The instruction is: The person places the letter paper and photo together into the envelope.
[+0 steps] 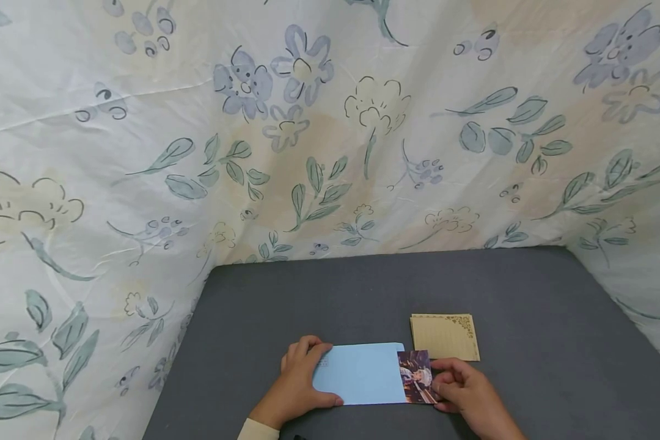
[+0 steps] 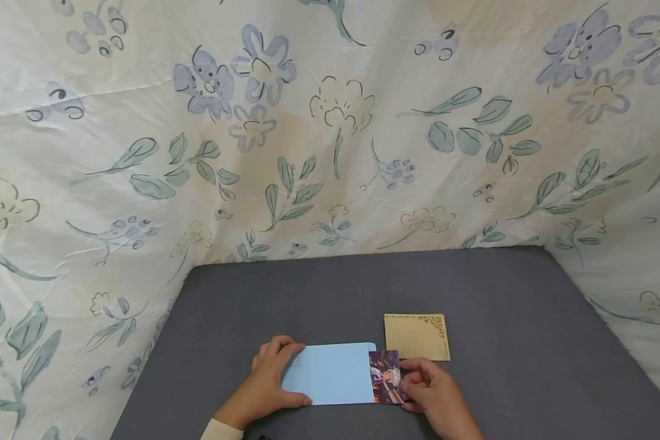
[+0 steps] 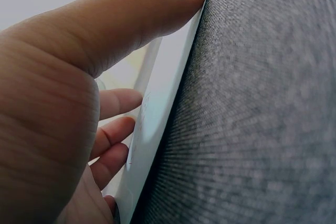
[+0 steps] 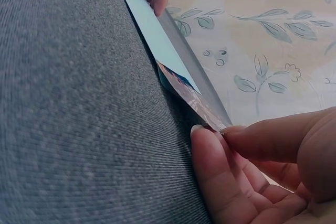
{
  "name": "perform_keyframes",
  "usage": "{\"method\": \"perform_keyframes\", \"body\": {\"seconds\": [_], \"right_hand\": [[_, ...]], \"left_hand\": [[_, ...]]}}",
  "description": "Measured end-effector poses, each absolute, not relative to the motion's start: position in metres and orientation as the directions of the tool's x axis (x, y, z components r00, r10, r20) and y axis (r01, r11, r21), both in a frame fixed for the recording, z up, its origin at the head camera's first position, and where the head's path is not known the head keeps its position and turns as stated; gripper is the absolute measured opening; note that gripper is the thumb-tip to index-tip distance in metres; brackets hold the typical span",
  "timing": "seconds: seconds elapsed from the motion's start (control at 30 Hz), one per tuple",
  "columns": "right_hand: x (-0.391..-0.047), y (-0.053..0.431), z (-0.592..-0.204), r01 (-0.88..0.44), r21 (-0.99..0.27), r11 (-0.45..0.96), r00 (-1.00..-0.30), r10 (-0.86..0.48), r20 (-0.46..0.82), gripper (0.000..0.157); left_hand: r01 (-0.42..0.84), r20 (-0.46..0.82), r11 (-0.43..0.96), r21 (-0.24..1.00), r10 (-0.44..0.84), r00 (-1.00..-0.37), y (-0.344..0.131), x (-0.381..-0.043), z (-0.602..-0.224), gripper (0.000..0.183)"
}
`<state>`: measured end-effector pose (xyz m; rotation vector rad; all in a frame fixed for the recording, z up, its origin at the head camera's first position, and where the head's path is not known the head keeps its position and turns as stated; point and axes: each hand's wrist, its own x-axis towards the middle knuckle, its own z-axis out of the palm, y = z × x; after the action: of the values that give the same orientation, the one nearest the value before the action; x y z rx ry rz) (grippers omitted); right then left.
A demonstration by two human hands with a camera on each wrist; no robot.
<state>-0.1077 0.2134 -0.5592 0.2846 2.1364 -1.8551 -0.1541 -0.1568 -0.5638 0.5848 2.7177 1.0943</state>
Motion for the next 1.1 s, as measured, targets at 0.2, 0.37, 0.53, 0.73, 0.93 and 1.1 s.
{"method": "perform_keyframes", "body": {"seconds": [0.2, 0.37, 0.53, 0.73, 0.93, 1.1], "right_hand": [[-0.106, 0.212, -0.559, 0.322, -0.936, 0.141, -0.940, -0.065, -0.334, 0.040], [-0.106, 0.212, -0.560, 0.314, -0.940, 0.130, -0.942, -0.082, -0.326, 0.041], [-0.106, 0.211, -0.561, 0.314, -0.940, 0.135, -0.943, -0.073, -0.325, 0.040], [-0.107, 0.205, -0.560, 0.332, -0.933, 0.140, -0.941, -0.023, -0.338, 0.038], [-0.108, 0.201, -0.559, 0.332, -0.934, 0.132, -0.941, -0.012, -0.337, 0.038], [-0.108, 0.199, -0.559, 0.338, -0.932, 0.132, -0.940, -0.002, -0.342, 0.037]], "left_hand": [[0.302, 0.003, 0.654, 0.694, 0.416, -0.909, -0.158, -0.154, -0.565, 0.099], [0.300, 0.001, 0.656, 0.693, 0.416, -0.910, -0.158, -0.155, -0.565, 0.099], [0.300, 0.000, 0.656, 0.693, 0.415, -0.910, -0.158, -0.155, -0.565, 0.099], [0.305, 0.008, 0.657, 0.690, 0.414, -0.910, -0.158, -0.156, -0.566, 0.099], [0.304, 0.004, 0.658, 0.689, 0.417, -0.909, -0.159, -0.157, -0.566, 0.100], [0.307, 0.007, 0.656, 0.690, 0.418, -0.909, -0.159, -0.157, -0.568, 0.100]]}}
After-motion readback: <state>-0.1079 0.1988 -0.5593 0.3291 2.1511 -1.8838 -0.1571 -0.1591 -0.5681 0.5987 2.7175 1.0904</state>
